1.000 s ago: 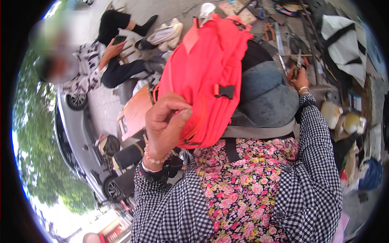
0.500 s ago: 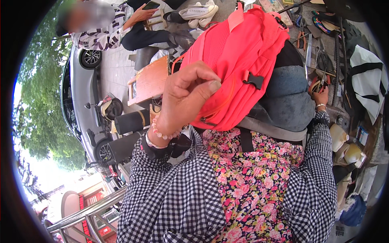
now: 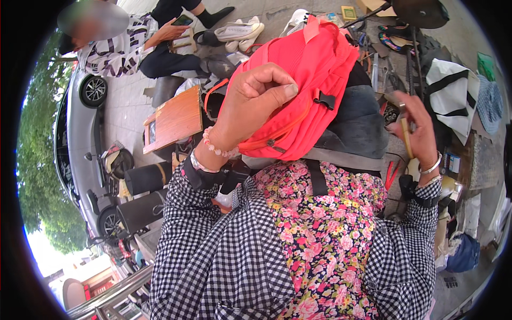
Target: Repairing a red backpack using a sewing machine and scissors.
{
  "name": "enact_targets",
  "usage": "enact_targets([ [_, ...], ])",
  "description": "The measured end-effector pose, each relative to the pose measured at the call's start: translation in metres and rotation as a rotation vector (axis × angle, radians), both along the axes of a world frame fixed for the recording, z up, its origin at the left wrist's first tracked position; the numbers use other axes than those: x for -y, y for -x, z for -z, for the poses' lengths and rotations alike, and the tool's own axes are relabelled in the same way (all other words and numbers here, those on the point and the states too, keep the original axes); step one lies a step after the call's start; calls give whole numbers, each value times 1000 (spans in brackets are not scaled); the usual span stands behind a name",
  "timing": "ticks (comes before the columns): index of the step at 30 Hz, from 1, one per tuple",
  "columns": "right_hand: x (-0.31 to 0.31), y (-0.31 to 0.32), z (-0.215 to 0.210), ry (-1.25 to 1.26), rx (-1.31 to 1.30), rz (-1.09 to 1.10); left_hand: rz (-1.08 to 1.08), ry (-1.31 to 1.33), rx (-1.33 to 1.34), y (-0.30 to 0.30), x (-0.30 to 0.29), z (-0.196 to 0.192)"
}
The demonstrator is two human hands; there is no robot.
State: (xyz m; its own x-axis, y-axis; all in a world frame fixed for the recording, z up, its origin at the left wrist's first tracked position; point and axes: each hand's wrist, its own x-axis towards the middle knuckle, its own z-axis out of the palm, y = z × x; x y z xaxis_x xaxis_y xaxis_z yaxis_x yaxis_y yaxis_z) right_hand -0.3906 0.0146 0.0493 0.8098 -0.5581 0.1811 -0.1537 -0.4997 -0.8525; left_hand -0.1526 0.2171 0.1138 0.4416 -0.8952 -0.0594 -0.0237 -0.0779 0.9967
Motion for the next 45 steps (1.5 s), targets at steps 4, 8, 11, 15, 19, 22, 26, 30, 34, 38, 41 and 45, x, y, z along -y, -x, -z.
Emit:
enact_targets([
  [4,-28,-26,-28,209,-13,-216,46,20,-24,-6,13,12],
  [8,-35,-36,-29,308,-43,-238,72,65,-34,-10,18,19],
  [11,-35,-38,-28,349,-60,-223,75,83,-65,-10,20,20],
  [15,-36,-42,-29,345,-73,-240,91,94,-65,-11,22,23],
  [19,-36,-47,-30,306,-126,-260,105,75,-87,-11,20,21],
  [22,-38,-47,-31,72,-167,-331,-6,108,-205,-5,18,19],
  [26,-39,-38,-20,10,-66,-266,-193,-80,-110,-28,0,10],
  [30,-36,-23,-12,-14,0,-140,-263,10,792,-25,-13,-6],
  [34,-35,-16,-12,46,11,-127,288,57,1050,-3,-22,-19],
  [38,-35,-14,-17,60,-67,-206,443,-46,1339,6,-14,-16],
  [41,-37,-16,-26,90,-112,-247,420,-38,1369,6,-11,-9],
  [45,-42,-25,-28,163,-72,-284,292,66,978,1,-16,11],
])
